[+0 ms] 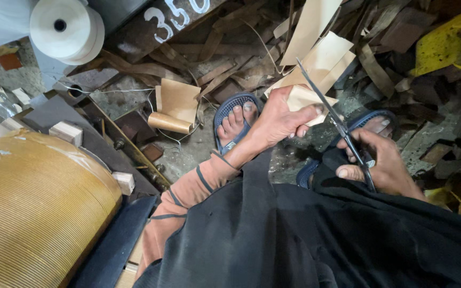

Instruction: The person sits and cuts strips of tan paper into small square pieces using scissors, then drops the cut squares into a large blue basin that gradually fills with finished pieces. They repeatedly fold, align, and trim the strips one piece at a time, letting scraps fall to the floor.

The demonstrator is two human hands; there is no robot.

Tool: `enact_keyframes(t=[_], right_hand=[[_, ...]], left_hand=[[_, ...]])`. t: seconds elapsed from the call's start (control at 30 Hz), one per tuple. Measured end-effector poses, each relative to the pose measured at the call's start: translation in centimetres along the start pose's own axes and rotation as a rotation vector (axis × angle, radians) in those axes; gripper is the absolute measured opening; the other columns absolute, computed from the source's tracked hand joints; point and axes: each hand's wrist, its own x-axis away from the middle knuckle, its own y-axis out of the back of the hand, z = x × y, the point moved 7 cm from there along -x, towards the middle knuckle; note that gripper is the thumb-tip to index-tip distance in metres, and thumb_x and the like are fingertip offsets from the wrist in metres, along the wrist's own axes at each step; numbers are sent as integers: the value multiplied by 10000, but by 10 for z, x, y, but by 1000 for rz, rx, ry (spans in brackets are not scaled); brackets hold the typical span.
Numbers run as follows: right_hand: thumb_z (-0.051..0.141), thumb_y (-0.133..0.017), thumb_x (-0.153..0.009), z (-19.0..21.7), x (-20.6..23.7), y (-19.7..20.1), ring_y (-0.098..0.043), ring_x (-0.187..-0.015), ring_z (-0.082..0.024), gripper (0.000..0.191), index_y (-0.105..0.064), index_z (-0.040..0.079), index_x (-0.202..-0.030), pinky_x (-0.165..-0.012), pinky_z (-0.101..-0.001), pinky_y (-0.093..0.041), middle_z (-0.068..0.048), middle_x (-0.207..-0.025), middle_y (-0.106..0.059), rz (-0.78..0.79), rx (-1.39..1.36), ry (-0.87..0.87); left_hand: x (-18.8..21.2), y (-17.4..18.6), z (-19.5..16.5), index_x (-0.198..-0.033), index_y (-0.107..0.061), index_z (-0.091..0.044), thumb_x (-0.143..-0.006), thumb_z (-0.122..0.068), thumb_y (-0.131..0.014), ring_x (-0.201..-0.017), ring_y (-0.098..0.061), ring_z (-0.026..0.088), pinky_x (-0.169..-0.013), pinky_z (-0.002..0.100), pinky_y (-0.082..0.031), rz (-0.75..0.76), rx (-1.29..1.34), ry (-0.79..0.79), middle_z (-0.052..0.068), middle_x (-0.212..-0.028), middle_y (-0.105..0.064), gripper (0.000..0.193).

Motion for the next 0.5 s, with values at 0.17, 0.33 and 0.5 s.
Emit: enact_keyframes(t=[0.17,0.33,0.5], right_hand=[[250,-840,-623,-9,0,-3,-508,-586,-90,408,-698,44,-944,-561,-244,-394,27,-687,-576,17,-52,-20],[143,-789,-653,-31,7,1,-553,-610,-68,250,-705,28,-859,-579,-232,-427,14,-684,-618,-10,-78,10],[161,-809,-678,-33,-2,-4,-563,-606,-65,259,-719,39,-889,-590,-232,-437,21,-684,-636,-69,-30,37]], left_hand=[[-3,-1,0,-1036,-668,54,-931,-43,-725,-516,-564,77,-435,234,-436,-23,-29,-46,64,-792,-678,154],[-13,5,2,-1041,-637,25,-896,-75,-729,-471,-571,84,-397,237,-441,-53,-24,-55,62,-772,-702,198],[-20,15,3,-1054,-664,49,-881,-77,-747,-498,-559,75,-407,238,-443,-91,-41,-63,43,-776,-665,230]])
